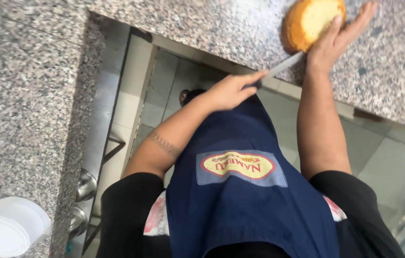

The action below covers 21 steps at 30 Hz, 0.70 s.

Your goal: Slicing small round cakes horizontally using a long serrated knife on a kitchen counter.

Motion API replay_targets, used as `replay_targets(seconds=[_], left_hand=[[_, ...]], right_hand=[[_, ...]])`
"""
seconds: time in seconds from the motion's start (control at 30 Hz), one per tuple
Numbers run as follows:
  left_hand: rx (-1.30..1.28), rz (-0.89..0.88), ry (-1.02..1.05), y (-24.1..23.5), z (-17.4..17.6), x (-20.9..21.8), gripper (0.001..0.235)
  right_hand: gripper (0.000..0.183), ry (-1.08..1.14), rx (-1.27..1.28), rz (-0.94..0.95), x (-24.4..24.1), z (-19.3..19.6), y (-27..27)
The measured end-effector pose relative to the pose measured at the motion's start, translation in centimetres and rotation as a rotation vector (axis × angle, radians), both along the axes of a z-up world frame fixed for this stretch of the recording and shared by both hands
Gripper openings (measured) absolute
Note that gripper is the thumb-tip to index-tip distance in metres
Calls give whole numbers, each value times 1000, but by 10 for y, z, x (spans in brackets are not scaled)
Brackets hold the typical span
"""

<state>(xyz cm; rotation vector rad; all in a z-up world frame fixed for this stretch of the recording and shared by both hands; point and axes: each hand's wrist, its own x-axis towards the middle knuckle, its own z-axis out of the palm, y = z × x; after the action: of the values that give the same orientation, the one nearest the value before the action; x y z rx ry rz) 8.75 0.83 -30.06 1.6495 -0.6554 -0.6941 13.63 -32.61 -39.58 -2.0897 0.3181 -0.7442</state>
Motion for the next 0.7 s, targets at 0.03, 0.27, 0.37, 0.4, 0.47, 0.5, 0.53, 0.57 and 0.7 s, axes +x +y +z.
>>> replay_targets(seconds=[0.03,0.27,0.37,0.4,0.47,0.5,0.53,0.57,0.7], left_hand=[[64,-25,6,11,12,-1,56],[144,-50,104,72,36,-26,57],[252,-59,104,30,56,-5,57],[321,-65,129,18,60,3,58],[384,-72,166,14,49,-5,58],[219,-47,41,26,33,-9,57],[55,-29,-84,37,19,-13,57],[59,-30,-95,56,18,-20,57],[137,-42,121,95,31,-36,60]], right_hand=[[65,-30,38,13,2,2,3],[55,-2,2,2,-5,13,9],[54,3,-13,-32,1,12,11],[56,-23,30,-27,4,8,8],[58,-36,68,-20,-6,6,4],[59,-58,57,-34,-2,7,7],[61,-80,45,-47,1,9,9],[61,-90,49,-48,2,13,13],[57,-62,66,-78,0,17,14]])
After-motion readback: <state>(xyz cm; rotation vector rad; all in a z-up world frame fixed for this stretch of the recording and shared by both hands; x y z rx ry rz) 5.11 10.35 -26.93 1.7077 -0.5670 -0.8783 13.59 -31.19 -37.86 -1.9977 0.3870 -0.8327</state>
